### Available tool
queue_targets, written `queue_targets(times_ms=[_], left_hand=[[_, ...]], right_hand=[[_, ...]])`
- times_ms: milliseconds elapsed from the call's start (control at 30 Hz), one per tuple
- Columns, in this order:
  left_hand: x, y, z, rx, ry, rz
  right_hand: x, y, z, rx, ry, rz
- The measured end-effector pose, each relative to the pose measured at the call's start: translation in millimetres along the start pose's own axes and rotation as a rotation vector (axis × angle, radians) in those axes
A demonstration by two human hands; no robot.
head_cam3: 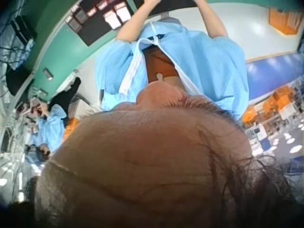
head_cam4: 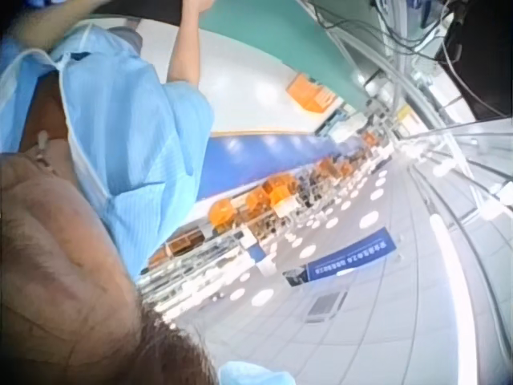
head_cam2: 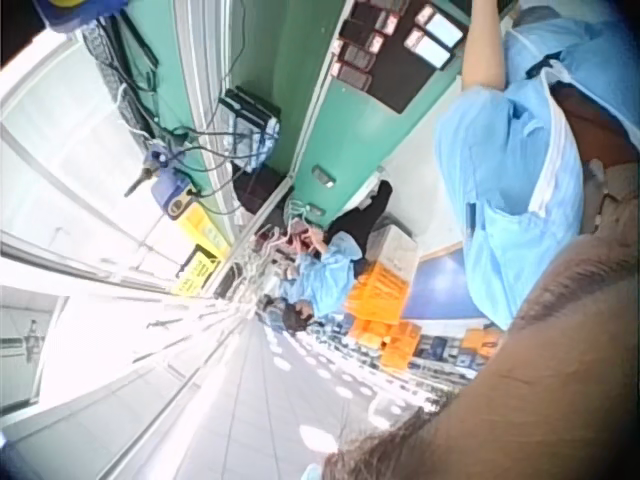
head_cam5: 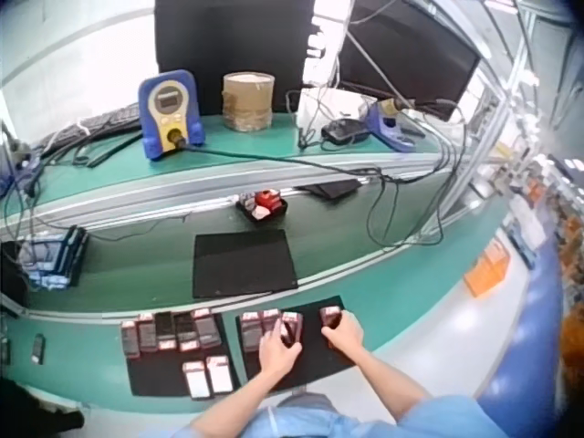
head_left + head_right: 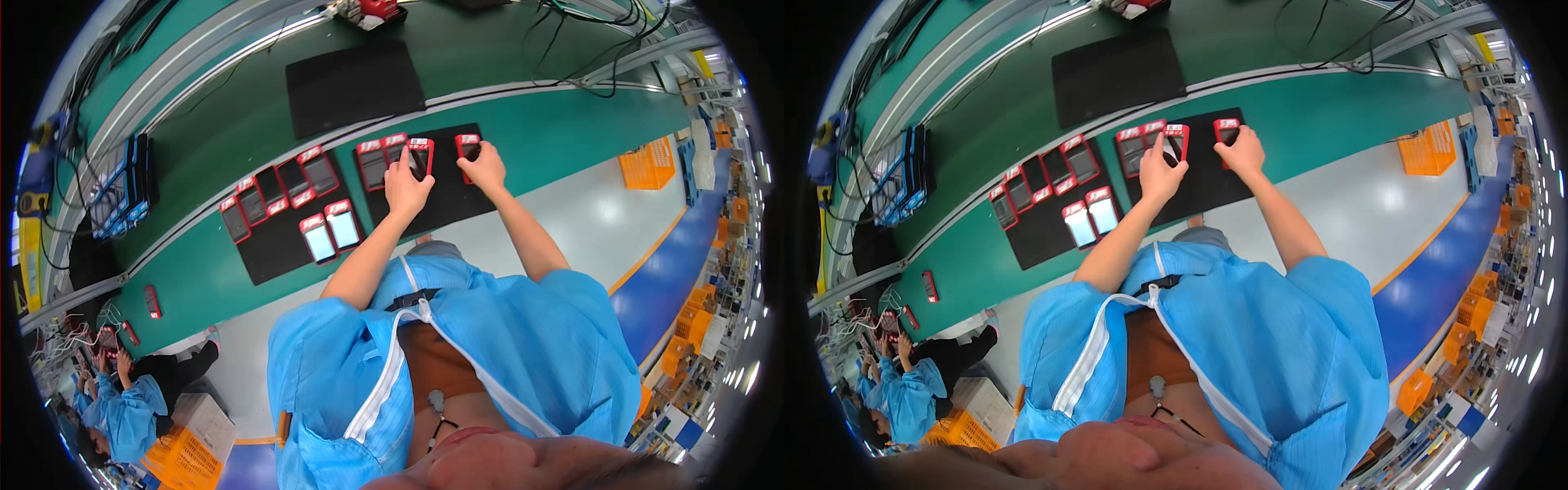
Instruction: The person holds handheld electronic devices, places them onto the workbench, and tests them by pressing their buttons and touching screens, then picks up and rearranges the devices on the table.
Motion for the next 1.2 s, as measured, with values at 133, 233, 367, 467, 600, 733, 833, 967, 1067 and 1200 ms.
queue_targets(times_ms=[133,233,367,467,600,733,833,967,1067,1200], left_hand=[[-36.1,60.2,32.4,-0.236,-0.13,0.019],[-44.8,77.5,38.2,-0.372,-0.137,0.074],[-50.5,96.0,42.9,-0.58,-0.113,0.024],[-49.4,101.3,40.4,-0.601,-0.134,0.092],[-50.4,105.8,38.0,-0.628,-0.127,0.089],[-50.0,105.9,37.8,-0.647,-0.098,0.078],[-48.7,104.0,40.3,-0.632,-0.095,0.081],[-48.4,105.1,36.8,-0.627,-0.079,0.064],[-50.3,108.1,33.9,-0.601,-0.083,0.059],[-51.1,105.8,30.7,-0.583,-0.118,0.071]], right_hand=[[-32.9,12.4,4.4,0.098,-0.107,-0.061],[-49.9,24.9,-0.3,0.138,-0.201,-0.078],[-55.6,35.0,-6.1,0.148,-0.251,-0.116],[-58.0,37.8,-10.4,0.181,-0.274,-0.112],[-63.1,40.4,-11.0,0.203,-0.272,-0.142],[-62.2,43.6,-10.0,0.185,-0.288,-0.119],[-63.4,46.0,-7.0,0.168,-0.3,-0.111],[-59.3,43.0,-9.2,0.169,-0.337,-0.109],[-59.5,42.3,-7.7,0.143,-0.359,-0.105],[-59.4,41.8,-11.3,0.143,-0.388,-0.096]])
Point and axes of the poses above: each hand's wrist, its own x-axis away from the middle knuckle, its own y-axis out of the palm, z = x × y, the point moved 4 cm from there along -x, towards the middle knuckle, and after that the axes turned 1 degree about z, right-handed, at the moved point
